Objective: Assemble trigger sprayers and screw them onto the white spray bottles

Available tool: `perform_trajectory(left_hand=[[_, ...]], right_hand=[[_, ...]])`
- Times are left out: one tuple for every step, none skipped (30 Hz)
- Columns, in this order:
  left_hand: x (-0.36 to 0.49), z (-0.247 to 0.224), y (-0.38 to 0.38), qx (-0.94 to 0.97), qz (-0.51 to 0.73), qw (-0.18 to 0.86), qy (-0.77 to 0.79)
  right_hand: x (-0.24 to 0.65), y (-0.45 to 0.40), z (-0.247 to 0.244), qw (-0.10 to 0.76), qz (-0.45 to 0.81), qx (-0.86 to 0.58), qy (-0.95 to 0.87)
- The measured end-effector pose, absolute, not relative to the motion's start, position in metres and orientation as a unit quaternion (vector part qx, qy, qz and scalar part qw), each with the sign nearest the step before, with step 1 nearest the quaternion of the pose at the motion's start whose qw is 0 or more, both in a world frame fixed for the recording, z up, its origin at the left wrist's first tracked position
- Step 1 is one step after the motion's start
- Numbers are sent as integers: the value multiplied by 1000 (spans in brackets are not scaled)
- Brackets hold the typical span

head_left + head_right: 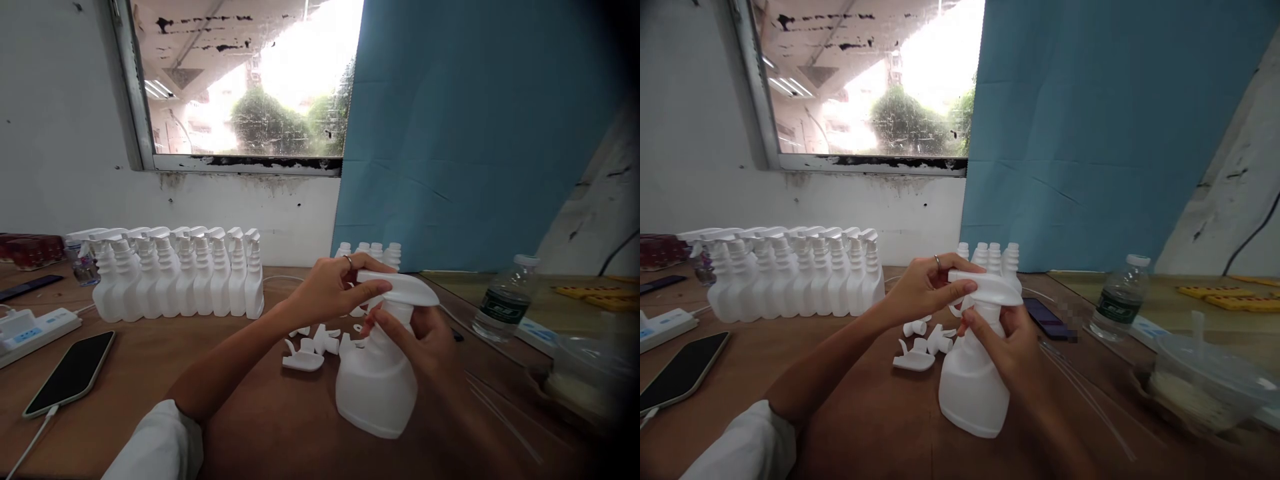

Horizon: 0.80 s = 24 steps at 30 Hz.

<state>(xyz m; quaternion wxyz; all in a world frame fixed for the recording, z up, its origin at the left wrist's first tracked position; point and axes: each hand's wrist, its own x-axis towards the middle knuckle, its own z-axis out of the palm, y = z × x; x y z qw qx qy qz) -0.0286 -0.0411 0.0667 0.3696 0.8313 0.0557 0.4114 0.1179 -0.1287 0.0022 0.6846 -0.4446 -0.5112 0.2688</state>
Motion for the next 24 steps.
perform_trajectory(left_hand=[[-29,67,-41,833,410,367,61],[-30,68,-41,834,408,365,66],[-30,68,-41,836,405,363,69],[-31,68,-41,838,404,361,71],[-31,69,-40,840,402,358,73],[-32,69,-40,841,401,354,75],[-32,69,-39,843,402,349,78],[-32,70,-39,844,403,344,82],[-33,70,-39,845,403,341,85],[-33,70,-38,845,404,340,87],[-33,70,-38,845,404,339,89],[-33,71,-38,846,404,337,90],[-33,71,-38,846,404,335,91],[-33,71,-38,847,403,334,92],[-33,71,-38,848,403,332,92],[-33,71,-38,849,402,330,92],[-33,70,-37,851,402,326,92],[-33,70,-37,851,403,323,94],[-33,70,-36,852,404,321,93],[-32,69,-36,851,405,321,89],[-32,69,-35,851,405,323,85],[-32,68,-34,851,405,325,80],[-31,68,-34,851,404,328,77],[-31,67,-33,851,403,328,76]], right_hand=[[116,-130,3,686,272,-437,-514],[114,-130,4,692,280,-426,-511],[112,-131,5,699,287,-417,-505],[110,-131,6,705,286,-418,-497],[108,-131,7,707,275,-427,-492],[105,-131,7,708,260,-437,-490],[104,-131,8,708,249,-442,-491],[102,-130,8,710,244,-438,-495],[101,-130,9,711,245,-430,-499],[101,-129,9,713,250,-422,-501],[101,-128,10,714,253,-419,-500],[102,-127,10,713,252,-422,-500],[102,-126,11,709,250,-429,-502],[103,-125,11,704,247,-436,-503],[104,-124,11,702,245,-440,-504],[105,-124,11,702,248,-438,-503],[106,-124,11,704,256,-432,-502],[106,-124,10,707,267,-424,-499],[107,-124,10,710,277,-418,-494],[107,-124,9,712,287,-413,-490],[108,-124,9,709,297,-410,-491],[109,-124,9,705,303,-410,-493],[110,-124,9,700,304,-413,-497],[111,-124,9,694,305,-417,-501]])
